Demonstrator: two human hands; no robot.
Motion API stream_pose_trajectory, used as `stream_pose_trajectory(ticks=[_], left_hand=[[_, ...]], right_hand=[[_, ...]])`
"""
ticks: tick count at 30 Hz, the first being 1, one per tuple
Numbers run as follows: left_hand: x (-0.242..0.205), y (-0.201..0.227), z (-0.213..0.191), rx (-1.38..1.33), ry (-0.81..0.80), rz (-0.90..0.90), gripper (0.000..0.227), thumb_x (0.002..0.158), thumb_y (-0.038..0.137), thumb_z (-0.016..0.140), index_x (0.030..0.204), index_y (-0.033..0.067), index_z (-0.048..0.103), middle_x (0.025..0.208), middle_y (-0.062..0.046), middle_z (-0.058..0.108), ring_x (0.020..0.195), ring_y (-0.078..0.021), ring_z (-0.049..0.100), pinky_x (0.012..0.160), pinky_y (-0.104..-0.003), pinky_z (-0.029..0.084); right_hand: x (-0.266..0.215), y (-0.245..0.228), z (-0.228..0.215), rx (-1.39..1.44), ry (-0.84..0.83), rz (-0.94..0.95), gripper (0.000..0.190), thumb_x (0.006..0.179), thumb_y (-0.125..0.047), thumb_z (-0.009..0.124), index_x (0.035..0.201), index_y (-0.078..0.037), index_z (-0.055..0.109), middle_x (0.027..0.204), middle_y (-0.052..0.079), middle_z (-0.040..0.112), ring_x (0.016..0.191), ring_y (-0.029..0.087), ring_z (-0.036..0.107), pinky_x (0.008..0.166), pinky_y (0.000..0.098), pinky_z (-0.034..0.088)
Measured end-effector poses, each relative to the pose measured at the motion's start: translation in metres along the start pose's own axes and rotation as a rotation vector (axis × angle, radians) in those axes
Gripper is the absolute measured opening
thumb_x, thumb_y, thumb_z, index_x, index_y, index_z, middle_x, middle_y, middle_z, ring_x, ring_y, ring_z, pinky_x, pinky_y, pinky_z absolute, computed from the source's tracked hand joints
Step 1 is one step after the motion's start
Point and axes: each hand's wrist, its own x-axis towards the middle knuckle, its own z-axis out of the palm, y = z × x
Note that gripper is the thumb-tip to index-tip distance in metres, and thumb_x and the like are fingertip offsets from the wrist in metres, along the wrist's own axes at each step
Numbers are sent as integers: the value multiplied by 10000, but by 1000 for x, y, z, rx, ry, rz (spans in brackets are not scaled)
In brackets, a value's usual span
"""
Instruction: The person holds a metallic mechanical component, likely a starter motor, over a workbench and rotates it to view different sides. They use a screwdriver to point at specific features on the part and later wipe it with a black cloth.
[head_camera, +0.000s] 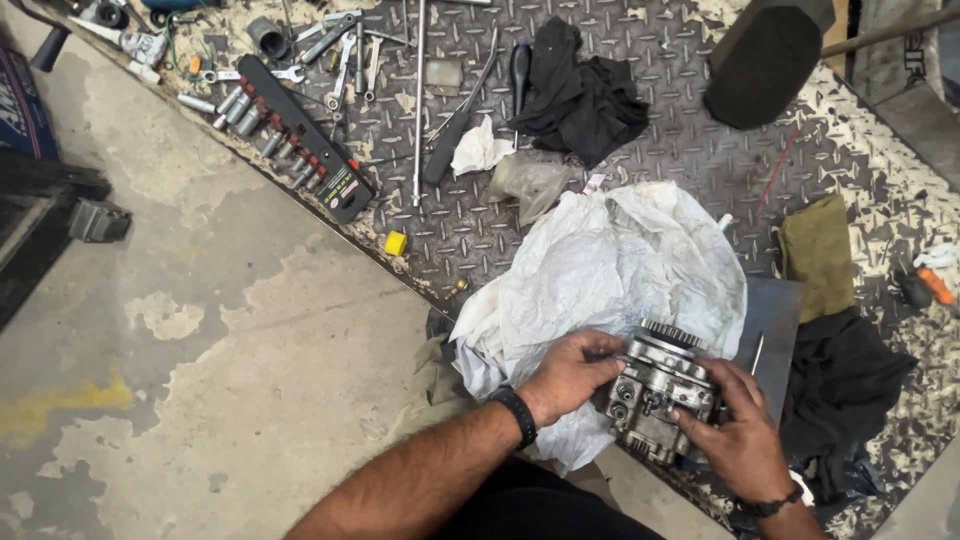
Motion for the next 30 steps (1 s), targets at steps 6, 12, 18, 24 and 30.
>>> stream_pose_trajectory(ticks=[6, 12, 18, 24, 30], left_hand=[[-9, 33, 9, 238, -32, 14, 377, 867, 34, 605, 1176, 249, 611, 1264, -72, 583, 958, -178, 612, 649, -224, 570], [13, 46, 5, 1047, -126, 401, 265, 911, 166, 563, 1166, 121, 619, 1099, -140, 654, 969, -313, 639, 805, -378, 575], [10, 77, 10, 766, -73, -19, 379, 896, 412, 309, 731, 169, 547, 773, -16, 592, 771, -174, 558, 716, -322, 483], [57, 18, -11, 1289, -178, 774, 58, 926, 147, 527, 926, 106, 567, 836, -105, 667, 718, -286, 637, 592, -392, 538], [62, 18, -1, 1386, -177, 657, 166, 953, 98, 432, 966, 66, 595, 798, -101, 661, 662, -269, 621, 560, -371, 529]], right_hand=[[3, -12, 1, -24, 30, 23, 695, 621, -252, 822, 1267, -184, 575, 1311, 93, 539, 1237, 275, 481, 1030, 450, 409], [9, -20, 18, -206, 27, 124, 781, 606, -439, 803, 1313, -235, 540, 1342, 91, 521, 1209, 293, 457, 982, 471, 333], [2, -41, 24, -170, -26, 241, 879, 569, -385, 884, 1355, -293, 502, 1395, 66, 474, 1256, 339, 380, 952, 504, 428], [-39, 24, -5, 389, 163, 670, 524, 804, -269, 645, 1309, -148, 574, 1249, 50, 603, 1180, 246, 560, 991, 433, 532], [-47, 56, 35, 551, 129, 524, 423, 821, -268, 630, 1234, -178, 644, 1144, 2, 731, 1054, 139, 677, 917, 288, 514]])
